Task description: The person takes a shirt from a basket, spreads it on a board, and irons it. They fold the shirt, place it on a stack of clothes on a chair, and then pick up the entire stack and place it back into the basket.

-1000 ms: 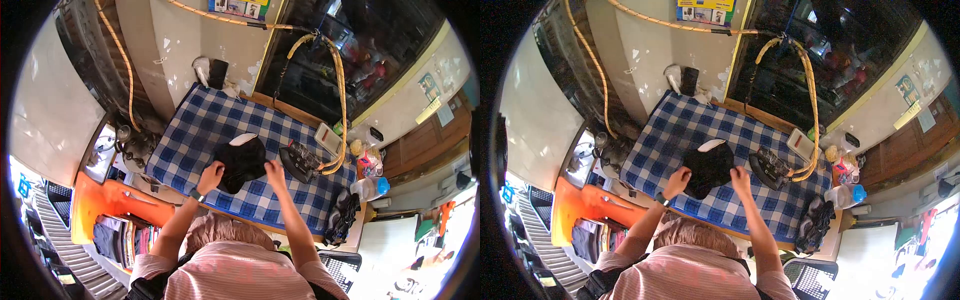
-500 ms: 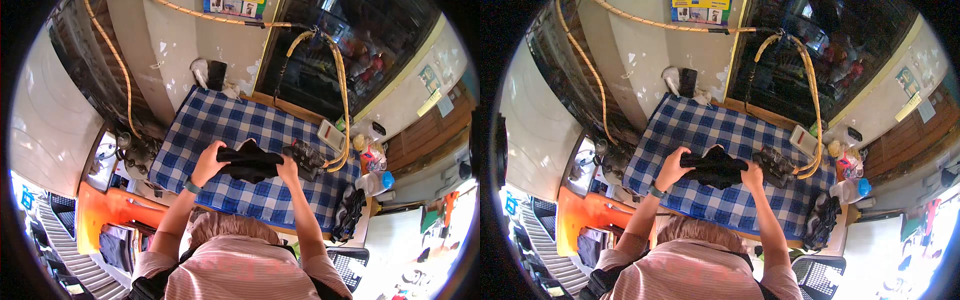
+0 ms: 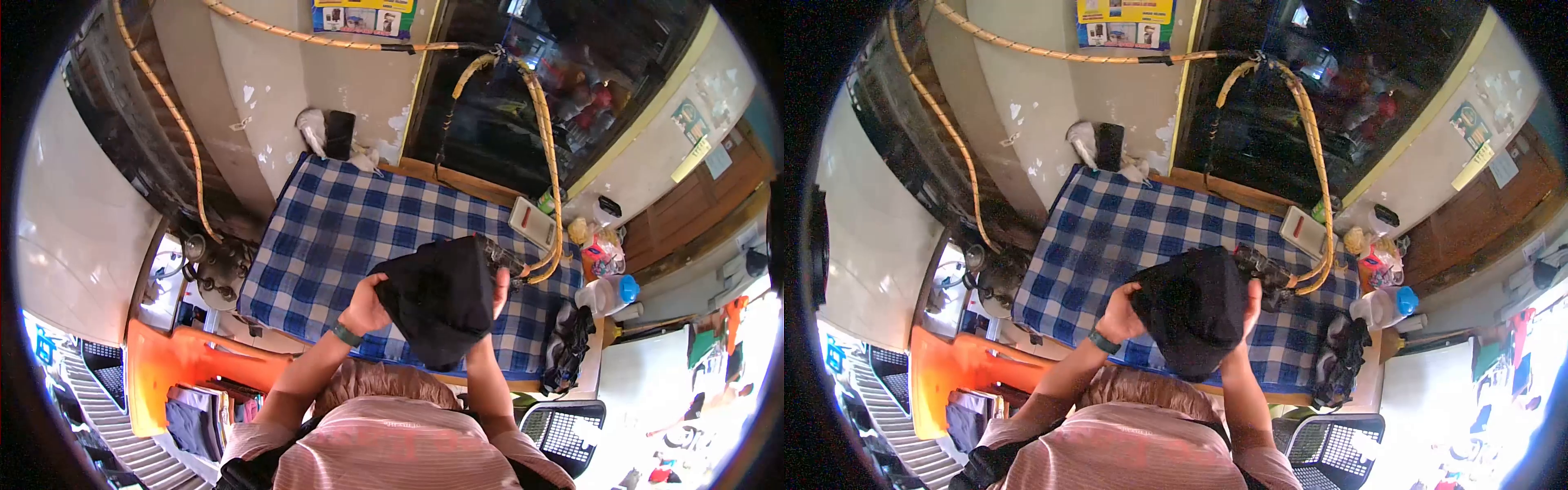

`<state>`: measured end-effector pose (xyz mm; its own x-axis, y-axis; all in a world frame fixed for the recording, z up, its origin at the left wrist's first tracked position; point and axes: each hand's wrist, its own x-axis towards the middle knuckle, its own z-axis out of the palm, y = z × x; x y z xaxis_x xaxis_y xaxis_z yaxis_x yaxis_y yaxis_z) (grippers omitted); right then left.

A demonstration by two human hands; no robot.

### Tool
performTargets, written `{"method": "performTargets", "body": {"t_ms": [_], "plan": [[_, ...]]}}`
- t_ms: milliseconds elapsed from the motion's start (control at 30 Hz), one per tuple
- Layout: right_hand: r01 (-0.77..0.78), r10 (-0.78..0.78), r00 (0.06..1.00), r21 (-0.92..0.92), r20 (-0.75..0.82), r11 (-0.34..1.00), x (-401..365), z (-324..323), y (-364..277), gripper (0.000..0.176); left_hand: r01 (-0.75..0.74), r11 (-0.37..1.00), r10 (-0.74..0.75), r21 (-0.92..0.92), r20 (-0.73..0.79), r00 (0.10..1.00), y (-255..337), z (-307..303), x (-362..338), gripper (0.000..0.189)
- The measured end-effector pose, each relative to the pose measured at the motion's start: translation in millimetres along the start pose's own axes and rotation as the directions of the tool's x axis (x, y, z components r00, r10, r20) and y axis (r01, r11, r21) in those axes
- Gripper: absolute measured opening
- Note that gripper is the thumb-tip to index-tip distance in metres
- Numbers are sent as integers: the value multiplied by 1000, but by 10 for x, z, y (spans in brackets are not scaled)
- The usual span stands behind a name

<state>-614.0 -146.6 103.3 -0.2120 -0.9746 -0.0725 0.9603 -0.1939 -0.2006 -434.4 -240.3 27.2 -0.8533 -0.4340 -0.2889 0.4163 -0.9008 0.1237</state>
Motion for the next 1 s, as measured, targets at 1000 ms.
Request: {"method": "performTargets", "body": {"t_ms": [1000], "plan": [[730,542,571,-684,617,10,267,1158,-1348,35,-433,-732,31,525,661,750,1130,1655,-1062,15]]}}
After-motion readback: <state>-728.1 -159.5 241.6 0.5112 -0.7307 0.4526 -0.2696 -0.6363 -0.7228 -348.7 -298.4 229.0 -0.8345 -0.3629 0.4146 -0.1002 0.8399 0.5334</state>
